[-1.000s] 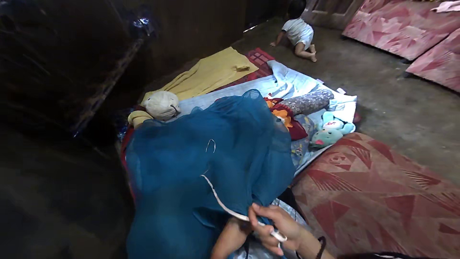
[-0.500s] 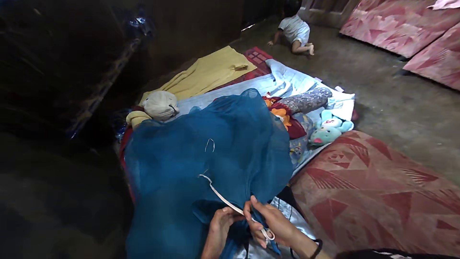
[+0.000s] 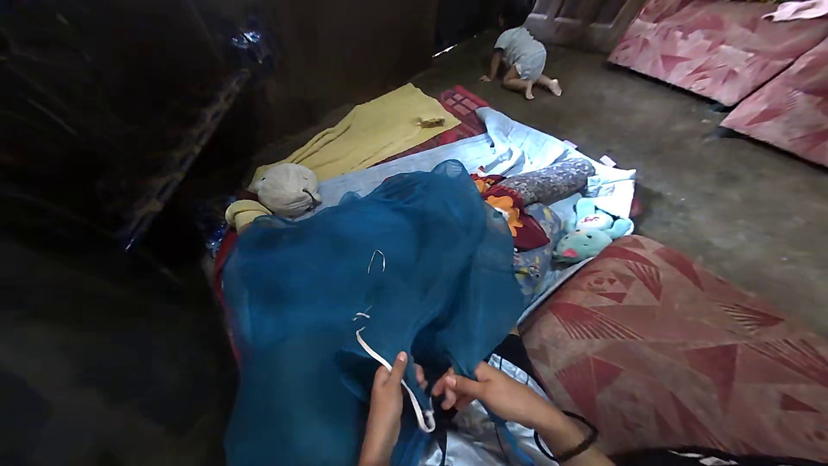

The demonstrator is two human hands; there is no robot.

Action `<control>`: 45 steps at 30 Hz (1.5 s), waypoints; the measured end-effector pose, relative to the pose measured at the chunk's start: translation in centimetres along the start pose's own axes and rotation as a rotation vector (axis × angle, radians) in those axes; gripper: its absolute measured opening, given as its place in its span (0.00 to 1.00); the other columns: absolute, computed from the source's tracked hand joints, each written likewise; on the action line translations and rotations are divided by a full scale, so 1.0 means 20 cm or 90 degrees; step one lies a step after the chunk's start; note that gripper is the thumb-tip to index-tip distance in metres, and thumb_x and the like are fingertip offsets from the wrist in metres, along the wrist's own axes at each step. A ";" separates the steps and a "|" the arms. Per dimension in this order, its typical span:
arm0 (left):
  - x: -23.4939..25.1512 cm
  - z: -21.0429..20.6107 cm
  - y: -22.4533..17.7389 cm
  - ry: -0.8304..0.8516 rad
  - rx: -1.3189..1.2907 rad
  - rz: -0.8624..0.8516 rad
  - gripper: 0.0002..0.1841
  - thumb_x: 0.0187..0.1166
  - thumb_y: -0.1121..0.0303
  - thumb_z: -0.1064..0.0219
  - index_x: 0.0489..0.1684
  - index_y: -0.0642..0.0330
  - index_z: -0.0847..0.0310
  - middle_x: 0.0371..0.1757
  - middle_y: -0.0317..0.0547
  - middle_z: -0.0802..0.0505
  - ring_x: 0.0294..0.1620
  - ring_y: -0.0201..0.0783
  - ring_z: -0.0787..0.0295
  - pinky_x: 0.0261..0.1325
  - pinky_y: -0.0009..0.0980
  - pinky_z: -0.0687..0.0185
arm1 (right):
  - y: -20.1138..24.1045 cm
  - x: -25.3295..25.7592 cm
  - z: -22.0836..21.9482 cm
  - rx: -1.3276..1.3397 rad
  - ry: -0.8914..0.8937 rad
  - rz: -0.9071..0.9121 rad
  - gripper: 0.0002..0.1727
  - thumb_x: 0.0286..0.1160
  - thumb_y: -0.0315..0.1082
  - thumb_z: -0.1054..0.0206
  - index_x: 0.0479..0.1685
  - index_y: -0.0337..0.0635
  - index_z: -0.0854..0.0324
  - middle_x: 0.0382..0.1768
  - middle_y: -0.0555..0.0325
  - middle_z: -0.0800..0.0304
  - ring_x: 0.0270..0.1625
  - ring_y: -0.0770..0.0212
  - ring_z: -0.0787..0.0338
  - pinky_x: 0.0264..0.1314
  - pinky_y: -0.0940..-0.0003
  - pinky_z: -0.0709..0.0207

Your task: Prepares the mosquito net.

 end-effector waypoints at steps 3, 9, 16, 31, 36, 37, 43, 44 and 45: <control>-0.01 -0.01 -0.02 0.050 0.028 0.041 0.18 0.94 0.72 0.57 0.29 0.58 0.28 0.11 0.26 0.25 0.11 0.21 0.28 0.22 0.17 0.24 | 0.02 0.01 0.01 -0.207 -0.069 -0.077 0.18 0.95 0.37 0.51 0.58 0.30 0.21 0.34 0.54 0.12 0.32 0.65 0.13 0.42 0.67 0.18; 0.00 -0.07 0.00 0.084 0.421 0.018 0.17 0.79 0.59 0.27 0.46 0.69 0.15 0.33 0.44 0.10 0.31 0.32 0.16 0.42 0.33 0.19 | 0.05 0.02 -0.11 -0.423 -0.040 -0.151 0.23 0.90 0.41 0.42 0.49 0.22 0.18 0.47 0.29 0.12 0.57 0.35 0.12 0.63 0.40 0.25; -0.02 -0.07 -0.08 0.055 0.503 0.000 0.18 0.80 0.60 0.28 0.46 0.73 0.14 0.42 0.57 0.07 0.48 0.45 0.09 0.59 0.45 0.18 | -0.05 0.06 -0.12 -0.195 -0.010 -0.030 0.27 0.82 0.42 0.30 0.69 0.28 0.25 0.58 0.36 0.14 0.63 0.48 0.14 0.71 0.49 0.26; -0.05 -0.09 -0.07 0.010 0.548 -0.077 0.21 0.76 0.59 0.25 0.44 0.76 0.13 0.39 0.60 0.06 0.46 0.51 0.07 0.59 0.48 0.16 | -0.03 0.04 -0.12 -0.008 -0.031 0.049 0.22 0.72 0.24 0.27 0.63 0.26 0.26 0.53 0.50 0.15 0.55 0.70 0.15 0.64 0.74 0.22; -0.05 -0.08 -0.08 0.056 0.563 -0.021 0.19 0.78 0.59 0.27 0.39 0.74 0.12 0.35 0.57 0.08 0.41 0.47 0.09 0.53 0.48 0.17 | -0.04 0.04 -0.12 -0.008 0.017 0.029 0.20 0.71 0.24 0.26 0.59 0.27 0.25 0.48 0.53 0.16 0.50 0.72 0.16 0.59 0.75 0.22; -0.05 -0.08 -0.08 0.066 0.565 -0.007 0.19 0.79 0.59 0.28 0.39 0.73 0.12 0.35 0.57 0.08 0.41 0.47 0.09 0.53 0.48 0.17 | -0.06 0.04 -0.11 0.033 0.030 0.042 0.17 0.71 0.23 0.28 0.56 0.28 0.24 0.45 0.56 0.15 0.48 0.74 0.16 0.58 0.76 0.22; -0.02 -0.02 -0.08 0.098 0.370 0.016 0.08 0.84 0.71 0.38 0.39 0.67 0.18 0.22 0.32 0.14 0.22 0.23 0.18 0.36 0.23 0.18 | -0.11 0.08 -0.04 0.407 0.022 0.031 0.17 0.83 0.24 0.52 0.39 0.44 0.15 0.36 0.65 0.05 0.40 0.69 0.06 0.48 0.70 0.11; -0.02 -0.03 -0.08 0.112 0.325 0.017 0.06 0.84 0.74 0.39 0.38 0.66 0.19 0.19 0.30 0.14 0.19 0.22 0.18 0.33 0.22 0.17 | -0.11 0.09 -0.05 0.424 0.001 0.018 0.17 0.85 0.23 0.52 0.37 0.44 0.16 0.33 0.65 0.05 0.38 0.70 0.06 0.46 0.72 0.11; -0.03 -0.03 -0.08 0.123 0.287 0.021 0.06 0.84 0.76 0.41 0.37 0.65 0.19 0.18 0.30 0.15 0.17 0.23 0.18 0.31 0.22 0.16 | -0.10 0.09 -0.06 0.428 -0.016 0.011 0.17 0.87 0.23 0.52 0.37 0.43 0.17 0.32 0.64 0.06 0.36 0.69 0.06 0.45 0.73 0.11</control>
Point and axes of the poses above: each hand's wrist, its own x-axis towards the middle knuckle, its own z-axis out of the back of the hand, y = z × x, the point moved 3 cm from there along x, towards the middle knuckle
